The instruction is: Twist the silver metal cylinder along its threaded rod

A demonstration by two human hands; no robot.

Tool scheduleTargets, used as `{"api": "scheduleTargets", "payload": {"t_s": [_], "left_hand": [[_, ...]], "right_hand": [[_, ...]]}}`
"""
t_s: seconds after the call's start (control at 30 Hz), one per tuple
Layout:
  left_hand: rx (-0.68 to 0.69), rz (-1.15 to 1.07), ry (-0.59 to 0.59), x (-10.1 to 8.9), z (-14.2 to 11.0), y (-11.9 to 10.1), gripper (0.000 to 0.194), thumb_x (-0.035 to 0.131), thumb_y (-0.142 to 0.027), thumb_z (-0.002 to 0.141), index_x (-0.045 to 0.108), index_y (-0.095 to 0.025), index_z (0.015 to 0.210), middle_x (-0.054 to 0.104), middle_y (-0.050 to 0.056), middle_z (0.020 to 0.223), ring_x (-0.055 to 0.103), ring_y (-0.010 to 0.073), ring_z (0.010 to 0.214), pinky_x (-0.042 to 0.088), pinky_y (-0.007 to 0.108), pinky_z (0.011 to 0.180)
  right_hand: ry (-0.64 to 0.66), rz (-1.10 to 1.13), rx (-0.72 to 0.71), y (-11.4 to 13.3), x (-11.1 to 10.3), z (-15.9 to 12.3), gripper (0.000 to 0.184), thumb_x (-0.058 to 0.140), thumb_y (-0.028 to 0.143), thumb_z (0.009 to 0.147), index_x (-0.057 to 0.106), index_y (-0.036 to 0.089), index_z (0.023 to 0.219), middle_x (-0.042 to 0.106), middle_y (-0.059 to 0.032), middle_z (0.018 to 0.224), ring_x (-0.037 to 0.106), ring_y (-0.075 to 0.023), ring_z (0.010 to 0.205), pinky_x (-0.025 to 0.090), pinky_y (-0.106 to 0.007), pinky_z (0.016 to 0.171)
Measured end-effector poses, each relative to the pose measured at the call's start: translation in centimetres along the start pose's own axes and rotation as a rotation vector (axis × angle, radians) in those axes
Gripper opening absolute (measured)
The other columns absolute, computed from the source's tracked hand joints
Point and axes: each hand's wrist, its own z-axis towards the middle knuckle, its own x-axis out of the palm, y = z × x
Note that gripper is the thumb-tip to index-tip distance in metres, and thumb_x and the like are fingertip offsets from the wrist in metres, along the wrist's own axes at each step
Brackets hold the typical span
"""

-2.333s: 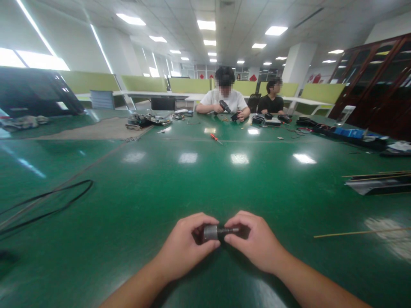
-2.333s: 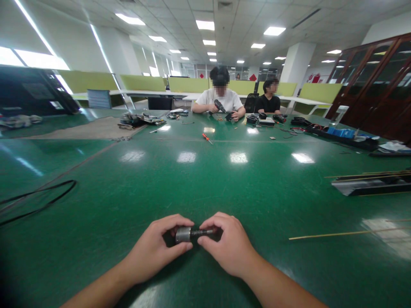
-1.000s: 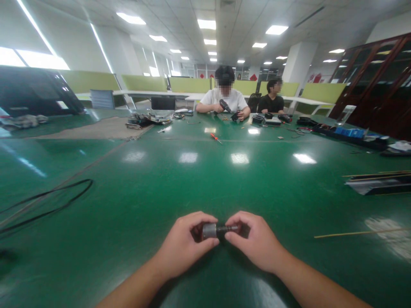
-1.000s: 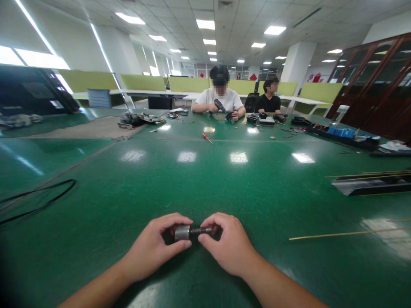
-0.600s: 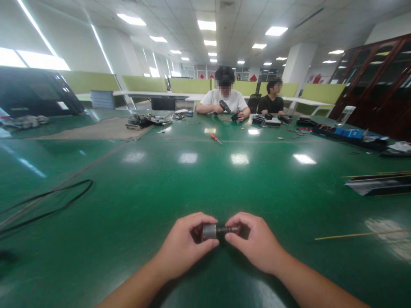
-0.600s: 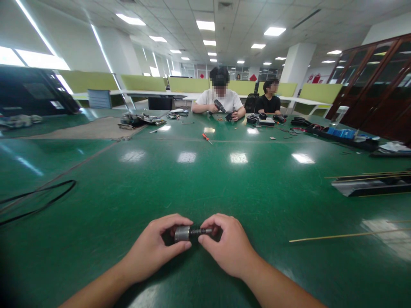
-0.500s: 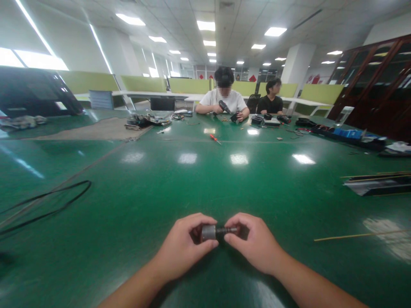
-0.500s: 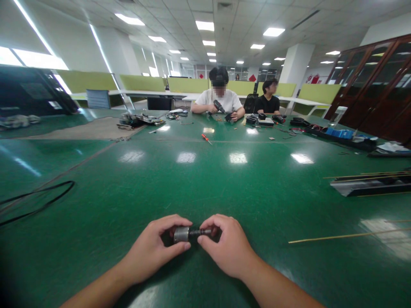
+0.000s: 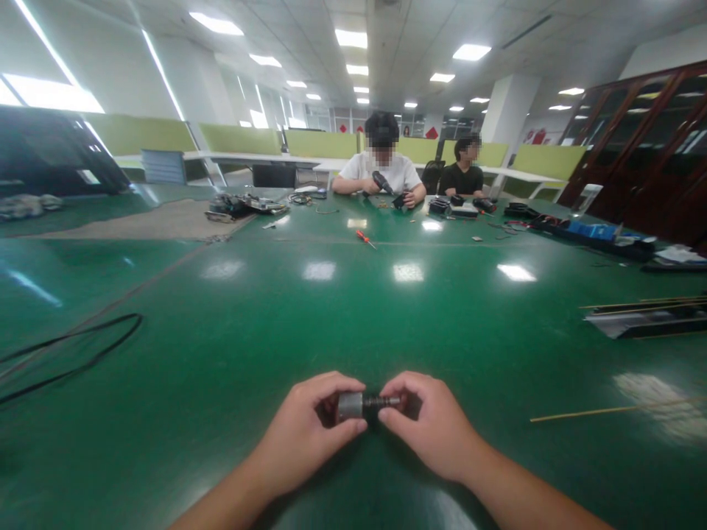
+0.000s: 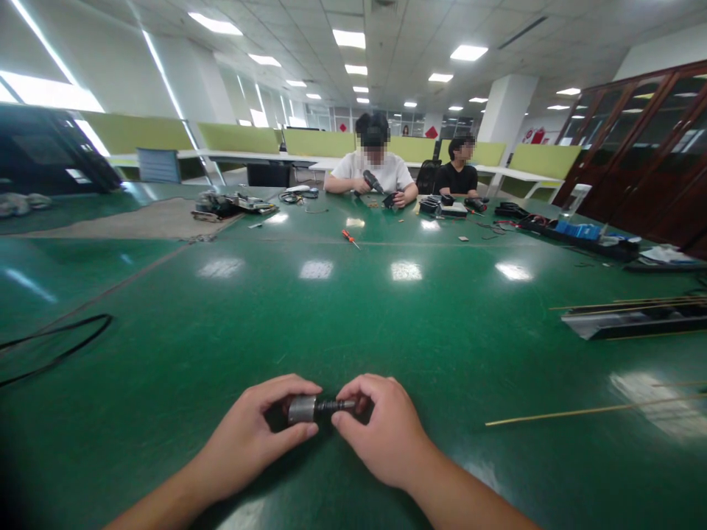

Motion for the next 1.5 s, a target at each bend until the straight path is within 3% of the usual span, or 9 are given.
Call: {"api": "scheduleTargets", "payload": {"t_s": [1.5], "left_hand": [[-0.021,-0.031,-0.01,-0.06,0.11,-0.25,0.024,0.077,-0.021,0.074,0.073,-0.022,0.098,0.069,0.001,0.087,0.062,0.0198,0.08,0.044,0.03,0.073]], "right_hand": [[0.009,0.015,-0.01,0.23,-0.27,-0.2,0.007,0.068,0.017,0.077,0.071,0.021,0.081,0.067,0.0015,0.073,0.062,-0.0163,0.07,0.044,-0.027,0.068]]}}
